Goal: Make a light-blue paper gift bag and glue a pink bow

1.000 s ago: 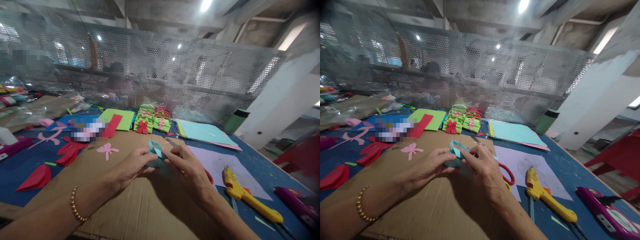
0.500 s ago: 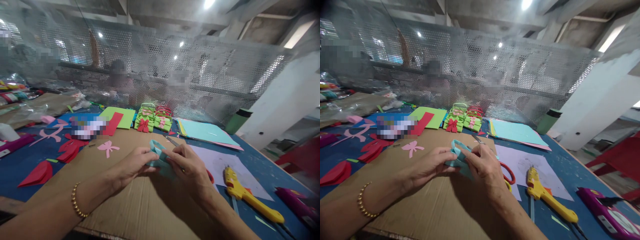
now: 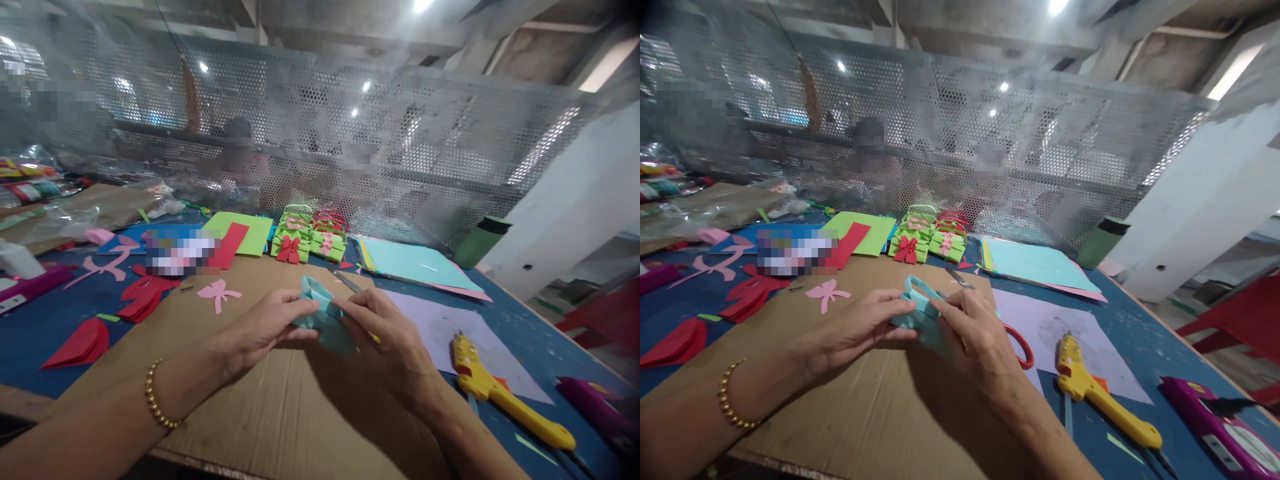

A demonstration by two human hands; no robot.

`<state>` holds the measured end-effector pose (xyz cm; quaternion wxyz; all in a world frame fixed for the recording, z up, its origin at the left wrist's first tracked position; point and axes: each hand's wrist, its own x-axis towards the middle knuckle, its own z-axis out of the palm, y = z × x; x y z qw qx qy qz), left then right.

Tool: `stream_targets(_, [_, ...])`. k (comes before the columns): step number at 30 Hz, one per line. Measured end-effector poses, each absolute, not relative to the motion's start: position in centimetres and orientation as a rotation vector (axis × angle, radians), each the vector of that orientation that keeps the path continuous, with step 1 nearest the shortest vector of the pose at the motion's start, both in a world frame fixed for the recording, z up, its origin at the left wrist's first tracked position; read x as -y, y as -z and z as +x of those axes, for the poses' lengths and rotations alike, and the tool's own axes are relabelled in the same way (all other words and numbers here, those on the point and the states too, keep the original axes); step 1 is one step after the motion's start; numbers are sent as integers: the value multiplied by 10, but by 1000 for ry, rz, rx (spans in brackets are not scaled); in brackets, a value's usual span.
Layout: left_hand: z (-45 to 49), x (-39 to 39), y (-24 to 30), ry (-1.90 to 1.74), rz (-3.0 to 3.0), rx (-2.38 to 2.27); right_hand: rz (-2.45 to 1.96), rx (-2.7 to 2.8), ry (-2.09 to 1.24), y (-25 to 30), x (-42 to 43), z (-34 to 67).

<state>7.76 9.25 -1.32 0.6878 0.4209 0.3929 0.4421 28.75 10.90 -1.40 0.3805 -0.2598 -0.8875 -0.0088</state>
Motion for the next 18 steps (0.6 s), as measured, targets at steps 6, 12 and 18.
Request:
stream_targets(6, [78, -95, 14, -999, 945, -904, -665, 2245, -8, 11, -110, 290])
stream_targets(12, [79, -96, 17, -1002, 963, -935, -658, 2227, -42, 11, -112, 289])
stream_targets(18, [78, -96, 17, -1029, 951, -911, -775, 2192, -134, 6, -112, 293])
